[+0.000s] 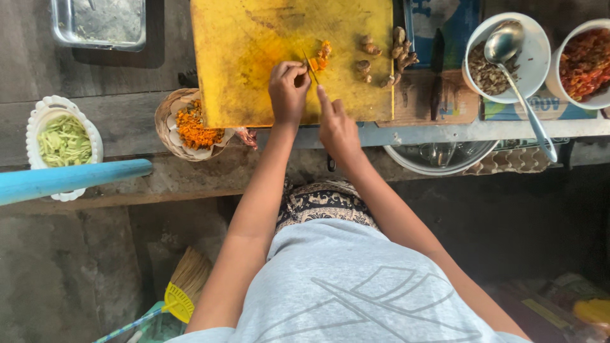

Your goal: The person scrapes chopped turmeric from a cutting board into a basket using a knife and slices turmeric pieces on the cutting board.

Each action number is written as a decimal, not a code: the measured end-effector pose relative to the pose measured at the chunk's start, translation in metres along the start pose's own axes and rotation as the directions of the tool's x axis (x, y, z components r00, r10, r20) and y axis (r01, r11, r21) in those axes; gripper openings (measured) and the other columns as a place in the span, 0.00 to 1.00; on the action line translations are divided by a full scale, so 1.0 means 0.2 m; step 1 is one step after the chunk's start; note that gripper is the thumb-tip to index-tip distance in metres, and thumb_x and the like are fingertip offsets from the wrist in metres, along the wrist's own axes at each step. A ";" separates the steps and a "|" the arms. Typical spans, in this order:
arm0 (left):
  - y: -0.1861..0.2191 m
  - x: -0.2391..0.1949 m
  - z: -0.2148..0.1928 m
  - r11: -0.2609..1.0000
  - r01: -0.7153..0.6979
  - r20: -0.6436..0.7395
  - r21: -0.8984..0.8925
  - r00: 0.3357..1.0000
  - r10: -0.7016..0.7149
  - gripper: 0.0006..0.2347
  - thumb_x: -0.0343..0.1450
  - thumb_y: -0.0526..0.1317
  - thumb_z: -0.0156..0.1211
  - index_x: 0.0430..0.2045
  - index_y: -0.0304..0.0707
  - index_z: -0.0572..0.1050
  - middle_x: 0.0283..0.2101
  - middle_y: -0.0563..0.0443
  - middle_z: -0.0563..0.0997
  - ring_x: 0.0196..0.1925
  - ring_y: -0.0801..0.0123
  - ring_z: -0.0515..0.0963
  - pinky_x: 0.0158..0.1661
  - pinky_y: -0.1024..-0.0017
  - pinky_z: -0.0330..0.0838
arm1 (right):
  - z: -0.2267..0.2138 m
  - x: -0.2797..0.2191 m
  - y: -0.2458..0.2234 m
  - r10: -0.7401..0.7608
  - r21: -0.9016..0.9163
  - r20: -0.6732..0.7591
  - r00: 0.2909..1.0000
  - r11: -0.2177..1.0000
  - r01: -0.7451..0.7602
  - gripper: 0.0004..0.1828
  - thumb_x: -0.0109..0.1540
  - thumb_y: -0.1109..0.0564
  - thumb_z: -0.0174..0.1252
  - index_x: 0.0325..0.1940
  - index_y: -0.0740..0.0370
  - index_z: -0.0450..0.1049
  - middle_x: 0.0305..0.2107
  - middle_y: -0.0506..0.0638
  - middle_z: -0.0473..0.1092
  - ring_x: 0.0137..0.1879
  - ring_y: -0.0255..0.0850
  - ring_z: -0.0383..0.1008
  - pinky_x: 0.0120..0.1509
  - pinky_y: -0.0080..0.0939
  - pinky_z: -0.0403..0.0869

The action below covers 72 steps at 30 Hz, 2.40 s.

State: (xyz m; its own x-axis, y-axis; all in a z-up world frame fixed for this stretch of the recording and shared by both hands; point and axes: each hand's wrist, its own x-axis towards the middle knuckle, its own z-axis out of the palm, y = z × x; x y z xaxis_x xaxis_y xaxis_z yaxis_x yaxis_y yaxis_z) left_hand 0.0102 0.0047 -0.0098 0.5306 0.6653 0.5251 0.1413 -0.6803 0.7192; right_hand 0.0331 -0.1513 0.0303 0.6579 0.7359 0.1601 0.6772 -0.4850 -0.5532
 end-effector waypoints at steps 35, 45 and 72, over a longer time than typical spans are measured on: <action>0.01 0.00 -0.01 0.995 0.082 0.004 -0.052 0.997 -0.081 0.03 0.65 0.29 0.68 0.27 0.30 0.79 0.37 0.43 0.81 0.42 0.52 0.81 0.43 0.63 0.76 | -0.16 0.04 -0.02 -0.013 0.140 -0.012 1.000 0.990 0.014 0.25 0.66 0.67 0.54 0.68 0.60 0.69 0.30 0.66 0.71 0.33 0.64 0.73 0.36 0.62 0.70; 0.03 0.02 -0.02 0.996 0.086 -0.001 -0.040 0.996 -0.086 0.03 0.64 0.29 0.68 0.26 0.32 0.79 0.36 0.45 0.82 0.42 0.53 0.82 0.43 0.63 0.76 | -0.13 0.08 -0.01 -0.039 0.094 -0.036 0.999 0.995 0.042 0.23 0.65 0.67 0.55 0.66 0.59 0.70 0.30 0.66 0.72 0.34 0.64 0.74 0.38 0.61 0.72; 0.04 0.05 0.09 0.994 0.071 0.211 0.082 0.974 -0.087 0.14 0.69 0.29 0.70 0.44 0.43 0.75 0.48 0.47 0.78 0.50 0.56 0.80 0.50 0.63 0.76 | -0.39 0.00 0.04 0.225 0.264 -0.047 0.973 0.942 -0.205 0.22 0.66 0.65 0.54 0.65 0.58 0.73 0.35 0.67 0.76 0.34 0.61 0.77 0.40 0.53 0.73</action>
State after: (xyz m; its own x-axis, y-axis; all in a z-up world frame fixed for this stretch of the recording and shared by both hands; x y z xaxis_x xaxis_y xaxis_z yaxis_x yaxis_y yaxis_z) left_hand 0.0307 0.0001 -0.0070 0.6807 0.6421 0.3526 0.2468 -0.6543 0.7148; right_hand 0.0644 -0.1914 0.0904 0.8083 0.5846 0.0701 0.4162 -0.4831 -0.7703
